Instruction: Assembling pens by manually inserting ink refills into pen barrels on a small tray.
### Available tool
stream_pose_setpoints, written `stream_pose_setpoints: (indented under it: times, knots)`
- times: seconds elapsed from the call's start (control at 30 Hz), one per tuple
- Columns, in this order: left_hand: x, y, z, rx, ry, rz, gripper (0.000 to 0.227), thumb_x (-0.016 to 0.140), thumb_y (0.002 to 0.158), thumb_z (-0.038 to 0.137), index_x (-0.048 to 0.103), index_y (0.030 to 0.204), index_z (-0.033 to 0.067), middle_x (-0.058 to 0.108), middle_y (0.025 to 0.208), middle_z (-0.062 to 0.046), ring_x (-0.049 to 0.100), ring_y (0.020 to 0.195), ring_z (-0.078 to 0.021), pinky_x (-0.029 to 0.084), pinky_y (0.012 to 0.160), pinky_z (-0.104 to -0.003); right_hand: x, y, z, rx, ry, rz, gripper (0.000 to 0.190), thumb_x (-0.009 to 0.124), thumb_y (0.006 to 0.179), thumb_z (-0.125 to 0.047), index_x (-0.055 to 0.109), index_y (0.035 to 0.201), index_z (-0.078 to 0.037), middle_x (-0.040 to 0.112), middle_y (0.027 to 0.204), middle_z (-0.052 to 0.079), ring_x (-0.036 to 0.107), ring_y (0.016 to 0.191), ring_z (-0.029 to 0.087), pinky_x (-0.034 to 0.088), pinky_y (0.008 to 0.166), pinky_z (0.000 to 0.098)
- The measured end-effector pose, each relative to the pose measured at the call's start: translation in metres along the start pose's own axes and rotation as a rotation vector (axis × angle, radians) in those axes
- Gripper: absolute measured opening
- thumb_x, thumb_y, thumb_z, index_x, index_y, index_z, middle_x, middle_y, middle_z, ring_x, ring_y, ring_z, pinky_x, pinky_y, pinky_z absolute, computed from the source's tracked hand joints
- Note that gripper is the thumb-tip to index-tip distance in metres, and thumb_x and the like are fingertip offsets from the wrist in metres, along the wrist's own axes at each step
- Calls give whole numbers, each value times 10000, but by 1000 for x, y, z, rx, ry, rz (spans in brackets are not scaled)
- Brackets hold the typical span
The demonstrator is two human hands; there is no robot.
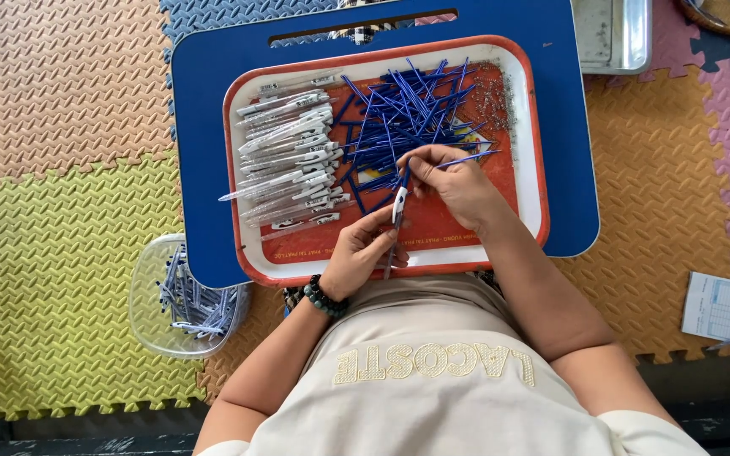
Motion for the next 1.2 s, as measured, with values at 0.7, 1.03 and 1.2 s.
stream_pose_setpoints:
  times: [0.7,1.03,1.2]
  knots:
    - [0,-4,5,-19,-79,88,403,758,1069,15,699,1462,-53,821,1083,-250,855,804,-362,748,695,-512,-7,-10,-44,-550,-841,179,603,748,1182,-219,487,1702,-58,728,1390,291,773,1006,333,667,738,370]
    - [-20,-5,-13,72,-223,65,237,688,1109,62,674,1244,-133,794,899,-354,830,665,-407,700,540,-418,13,-41,59,252,43,-166,522,548,1178,-385,606,1560,-34,832,1168,212,848,985,278,736,825,403]
    - [-18,-7,-9,119,-224,-6,217,677,1109,99,665,1156,-113,787,941,-371,816,610,-389,666,489,-375,22,-43,68,442,267,-204,418,680,1120,-184,653,1496,-5,849,1157,200,852,925,247,724,819,417]
Point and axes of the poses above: each hand's wrist, its own y-axis towards the middle knuckle, its own x-axis out of the palm, z = x × y, the point moved 5 cm from there along y, towards the middle knuckle
